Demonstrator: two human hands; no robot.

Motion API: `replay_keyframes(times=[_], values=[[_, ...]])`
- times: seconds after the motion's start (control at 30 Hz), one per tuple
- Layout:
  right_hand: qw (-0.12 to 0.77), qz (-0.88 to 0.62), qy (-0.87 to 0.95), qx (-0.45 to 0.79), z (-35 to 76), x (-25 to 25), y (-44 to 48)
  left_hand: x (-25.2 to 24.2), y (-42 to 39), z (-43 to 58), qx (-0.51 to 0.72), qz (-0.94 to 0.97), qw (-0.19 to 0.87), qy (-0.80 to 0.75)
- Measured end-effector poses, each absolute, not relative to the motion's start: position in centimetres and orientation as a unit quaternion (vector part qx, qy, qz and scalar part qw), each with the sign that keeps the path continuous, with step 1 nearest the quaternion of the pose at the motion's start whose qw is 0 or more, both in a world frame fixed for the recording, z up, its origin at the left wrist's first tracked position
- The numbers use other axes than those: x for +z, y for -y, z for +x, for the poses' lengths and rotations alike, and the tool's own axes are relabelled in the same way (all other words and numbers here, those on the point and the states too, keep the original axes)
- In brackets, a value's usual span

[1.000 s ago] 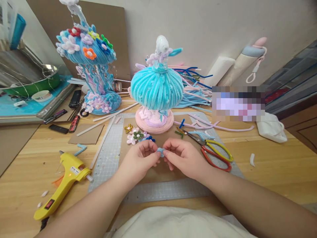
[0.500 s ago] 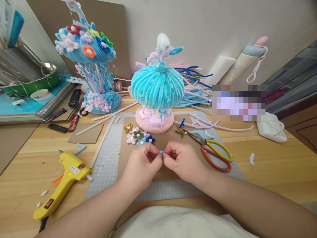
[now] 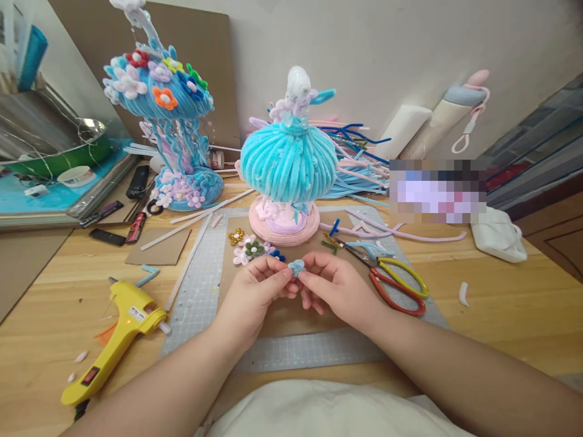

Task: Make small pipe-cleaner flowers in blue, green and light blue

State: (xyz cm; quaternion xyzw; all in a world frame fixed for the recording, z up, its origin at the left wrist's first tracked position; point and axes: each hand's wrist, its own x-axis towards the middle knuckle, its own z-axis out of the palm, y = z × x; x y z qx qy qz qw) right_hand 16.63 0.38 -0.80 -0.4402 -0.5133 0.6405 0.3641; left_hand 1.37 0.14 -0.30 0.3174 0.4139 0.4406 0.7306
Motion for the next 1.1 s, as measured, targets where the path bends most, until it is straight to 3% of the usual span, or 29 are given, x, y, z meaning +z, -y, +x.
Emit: replay_keyframes(times=[0.13, 0.83, 1.1], values=[[0.356, -0.464, 0.552, 0.594, 16.7, -0.8, -0.2, -0.1, -0.1, 1.4, 0.413, 0.351, 0.724, -0.426], [0.294, -0.520, 0.714, 0.366, 16.7, -1.1, 0.7, -1.0, 0.4, 1.6, 0.332, 0.616, 0.469, -0.539], [0.342, -0.469, 0.554, 0.597, 16.8, -1.0, -0.5, -0.3, -0.1, 1.7, 0.401, 0.416, 0.660, -0.480]])
